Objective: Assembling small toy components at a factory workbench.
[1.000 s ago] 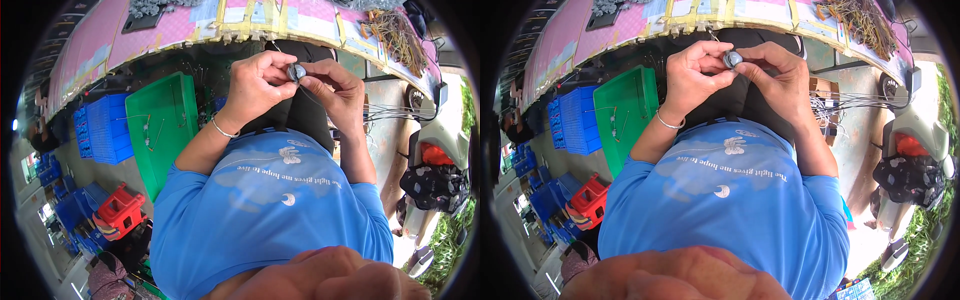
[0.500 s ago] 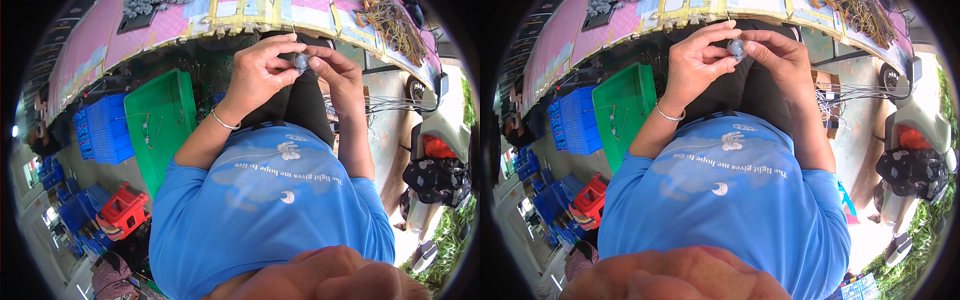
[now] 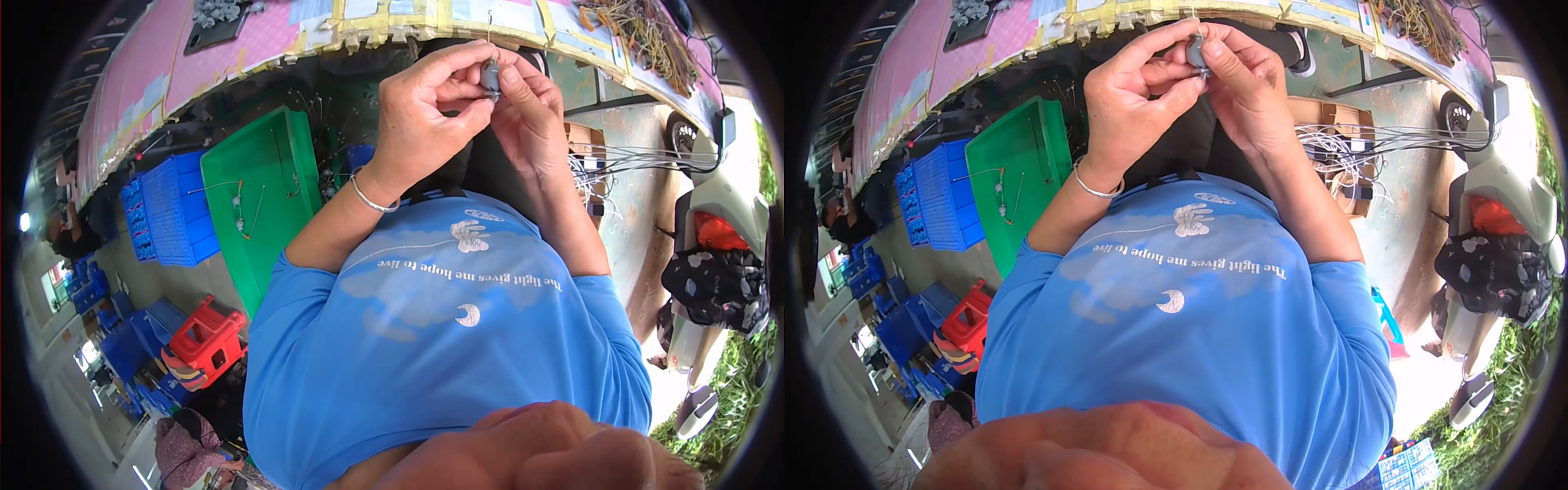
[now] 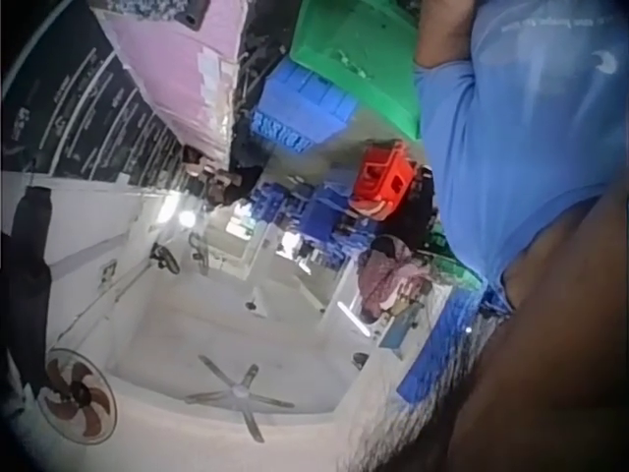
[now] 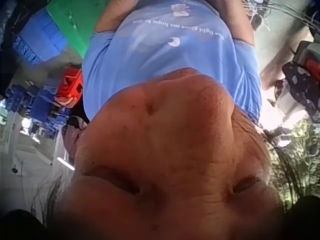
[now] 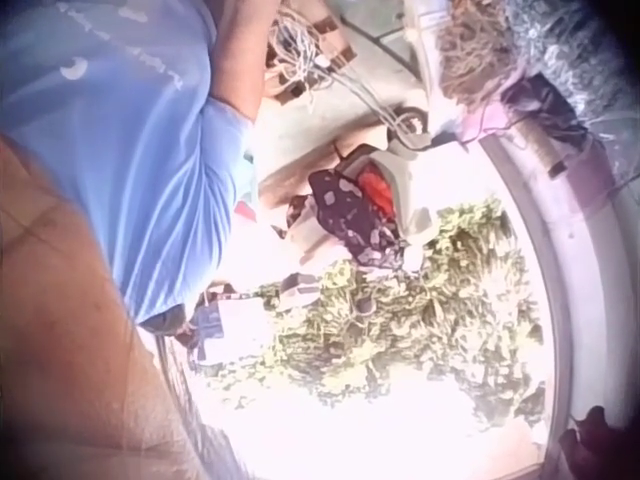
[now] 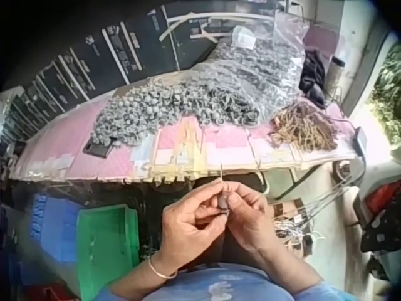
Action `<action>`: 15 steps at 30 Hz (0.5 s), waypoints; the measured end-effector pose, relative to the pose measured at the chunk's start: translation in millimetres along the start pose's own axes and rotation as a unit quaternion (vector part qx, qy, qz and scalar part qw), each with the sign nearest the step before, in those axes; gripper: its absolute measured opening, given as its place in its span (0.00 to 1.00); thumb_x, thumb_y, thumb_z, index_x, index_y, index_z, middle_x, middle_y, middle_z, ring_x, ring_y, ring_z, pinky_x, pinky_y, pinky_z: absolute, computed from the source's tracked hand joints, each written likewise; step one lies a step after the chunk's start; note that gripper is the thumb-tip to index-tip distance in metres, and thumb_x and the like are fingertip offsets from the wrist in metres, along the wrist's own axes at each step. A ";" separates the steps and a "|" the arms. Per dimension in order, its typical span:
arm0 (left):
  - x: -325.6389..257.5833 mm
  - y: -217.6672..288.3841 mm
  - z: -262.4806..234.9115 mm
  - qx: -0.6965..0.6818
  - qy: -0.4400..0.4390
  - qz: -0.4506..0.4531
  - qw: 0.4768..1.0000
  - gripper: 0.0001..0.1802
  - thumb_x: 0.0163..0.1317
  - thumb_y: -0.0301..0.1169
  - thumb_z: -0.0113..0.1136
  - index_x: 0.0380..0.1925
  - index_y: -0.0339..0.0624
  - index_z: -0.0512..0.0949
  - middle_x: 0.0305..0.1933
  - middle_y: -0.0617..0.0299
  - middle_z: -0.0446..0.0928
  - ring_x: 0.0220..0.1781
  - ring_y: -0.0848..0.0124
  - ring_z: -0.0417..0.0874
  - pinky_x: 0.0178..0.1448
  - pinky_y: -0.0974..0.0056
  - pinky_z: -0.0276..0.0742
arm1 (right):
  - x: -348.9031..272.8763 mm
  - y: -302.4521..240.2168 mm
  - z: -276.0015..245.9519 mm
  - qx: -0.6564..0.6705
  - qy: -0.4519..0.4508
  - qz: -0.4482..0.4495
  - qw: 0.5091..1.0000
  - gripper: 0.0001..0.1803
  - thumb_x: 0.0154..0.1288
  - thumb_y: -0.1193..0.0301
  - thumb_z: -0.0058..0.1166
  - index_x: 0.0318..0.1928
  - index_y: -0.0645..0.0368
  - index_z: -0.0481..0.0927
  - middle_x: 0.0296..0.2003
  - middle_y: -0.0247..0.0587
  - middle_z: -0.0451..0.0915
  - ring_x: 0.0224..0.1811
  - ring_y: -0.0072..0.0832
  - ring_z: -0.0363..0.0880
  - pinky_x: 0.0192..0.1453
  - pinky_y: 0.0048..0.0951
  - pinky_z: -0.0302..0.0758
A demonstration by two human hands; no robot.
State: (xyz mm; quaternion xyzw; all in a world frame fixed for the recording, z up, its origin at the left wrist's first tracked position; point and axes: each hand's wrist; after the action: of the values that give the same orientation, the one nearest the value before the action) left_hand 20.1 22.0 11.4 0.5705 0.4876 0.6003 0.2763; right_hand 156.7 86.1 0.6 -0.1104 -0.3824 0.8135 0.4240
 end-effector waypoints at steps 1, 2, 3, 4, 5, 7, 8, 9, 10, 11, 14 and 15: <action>0.1 3.3 1.5 0.001 0.000 0.000 1.000 0.28 0.50 0.12 0.69 0.55 0.32 0.78 0.46 0.59 0.84 0.41 0.75 0.85 0.51 0.69 0.84 | 0.1 3.3 0.4 0.001 0.000 0.000 1.000 0.16 0.73 0.67 0.53 0.52 0.68 0.77 0.42 0.45 0.81 0.46 0.28 0.80 0.53 0.29 0.77; 0.6 9.7 3.8 -0.039 0.016 -0.040 0.998 0.26 0.51 0.13 0.69 0.53 0.32 0.78 0.46 0.59 0.84 0.41 0.74 0.85 0.51 0.69 0.84 | 0.3 6.4 0.5 0.006 0.021 0.002 1.000 0.16 0.74 0.67 0.53 0.52 0.67 0.77 0.43 0.45 0.81 0.46 0.28 0.80 0.54 0.29 0.77; 0.7 13.1 4.7 -0.079 0.032 -0.080 0.993 0.24 0.52 0.13 0.68 0.52 0.31 0.79 0.45 0.58 0.84 0.42 0.73 0.86 0.51 0.69 0.84 | 0.4 9.2 -0.1 0.010 0.043 0.004 0.999 0.15 0.74 0.68 0.53 0.52 0.67 0.77 0.43 0.45 0.81 0.46 0.29 0.80 0.54 0.29 0.77; -0.1 12.3 4.2 -0.078 0.032 -0.080 0.993 0.24 0.52 0.13 0.68 0.52 0.31 0.79 0.45 0.58 0.84 0.42 0.73 0.86 0.51 0.69 0.84 | 0.2 11.5 -1.4 0.021 0.035 -0.004 0.999 0.14 0.72 0.70 0.55 0.53 0.67 0.77 0.43 0.44 0.81 0.47 0.27 0.80 0.55 0.30 0.77; -1.2 9.3 3.1 -0.081 0.038 -0.091 0.992 0.21 0.54 0.14 0.68 0.50 0.30 0.79 0.47 0.57 0.83 0.42 0.71 0.86 0.51 0.69 0.84 | -1.1 12.9 -4.4 0.022 0.035 -0.005 0.999 0.14 0.72 0.70 0.55 0.53 0.67 0.77 0.43 0.44 0.81 0.47 0.27 0.80 0.55 0.30 0.77; -2.9 0.9 -2.4 -0.083 0.045 -0.100 0.991 0.19 0.55 0.14 0.68 0.48 0.29 0.79 0.48 0.55 0.82 0.43 0.70 0.87 0.51 0.69 0.85 | -4.7 10.9 -13.1 -0.096 0.056 -0.047 0.993 0.17 0.72 0.72 0.55 0.57 0.65 0.74 0.48 0.40 0.80 0.52 0.25 0.78 0.60 0.29 0.73; -3.3 -4.0 -8.5 -0.055 0.027 -0.049 0.997 0.17 0.56 0.15 0.68 0.46 0.29 0.79 0.49 0.55 0.81 0.43 0.69 0.87 0.50 0.69 0.85 | -8.0 5.6 -14.5 -0.114 0.039 -0.054 0.991 0.17 0.69 0.75 0.57 0.57 0.65 0.75 0.49 0.42 0.81 0.54 0.27 0.79 0.61 0.31 0.73; -4.2 -7.0 -14.4 -0.026 0.008 0.003 1.000 0.15 0.56 0.16 0.68 0.45 0.28 0.79 0.50 0.54 0.80 0.43 0.69 0.87 0.50 0.68 0.86 | -10.0 2.9 -18.6 -0.114 0.039 -0.054 0.991 0.17 0.69 0.75 0.57 0.57 0.65 0.75 0.49 0.42 0.81 0.54 0.27 0.79 0.61 0.31 0.73; -4.8 -3.4 -18.3 -0.017 -0.007 -0.001 1.000 0.13 0.58 0.16 0.67 0.44 0.26 0.79 0.49 0.53 0.79 0.42 0.69 0.87 0.48 0.68 0.86 | -12.6 -0.4 -21.3 -0.159 0.015 -0.055 0.986 0.17 0.69 0.76 0.57 0.57 0.66 0.76 0.50 0.44 0.81 0.54 0.28 0.79 0.62 0.32 0.74; -6.1 -1.2 -19.3 -0.017 -0.007 -0.001 1.000 0.13 0.58 0.16 0.67 0.44 0.26 0.79 0.49 0.53 0.79 0.42 0.69 0.87 0.48 0.68 0.86 | -14.8 -2.6 -22.7 -0.205 -0.010 -0.055 0.977 0.17 0.68 0.77 0.58 0.56 0.67 0.77 0.50 0.45 0.82 0.54 0.29 0.80 0.62 0.32 0.74; -9.6 5.0 -21.4 -0.052 -0.005 -0.018 0.998 0.10 0.55 0.22 0.72 0.37 0.31 0.83 0.42 0.58 0.82 0.38 0.74 0.87 0.40 0.72 0.86 | -19.3 -11.8 -20.6 -0.214 -0.025 -0.034 0.976 0.13 0.67 0.79 0.58 0.51 0.67 0.81 0.49 0.46 0.83 0.52 0.31 0.81 0.62 0.33 0.76; -11.2 7.5 -22.3 -0.052 -0.009 -0.017 0.998 0.10 0.54 0.21 0.72 0.36 0.32 0.83 0.42 0.58 0.82 0.36 0.75 0.87 0.38 0.73 0.85 | -19.5 -12.8 -19.8 -0.230 -0.038 -0.027 0.972 0.13 0.67 0.79 0.58 0.51 0.66 0.81 0.48 0.46 0.83 0.51 0.31 0.81 0.61 0.33 0.76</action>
State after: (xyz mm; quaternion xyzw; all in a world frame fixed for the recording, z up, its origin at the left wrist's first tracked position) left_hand 2.7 3.3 16.3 0.5521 0.4628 0.6152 0.3203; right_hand 186.5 85.9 -6.5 -0.1634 -0.5783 0.6954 0.3941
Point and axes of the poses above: each hand's wrist, its own x-axis towards the middle knuckle, its own z-axis out of the palm, y = z × x
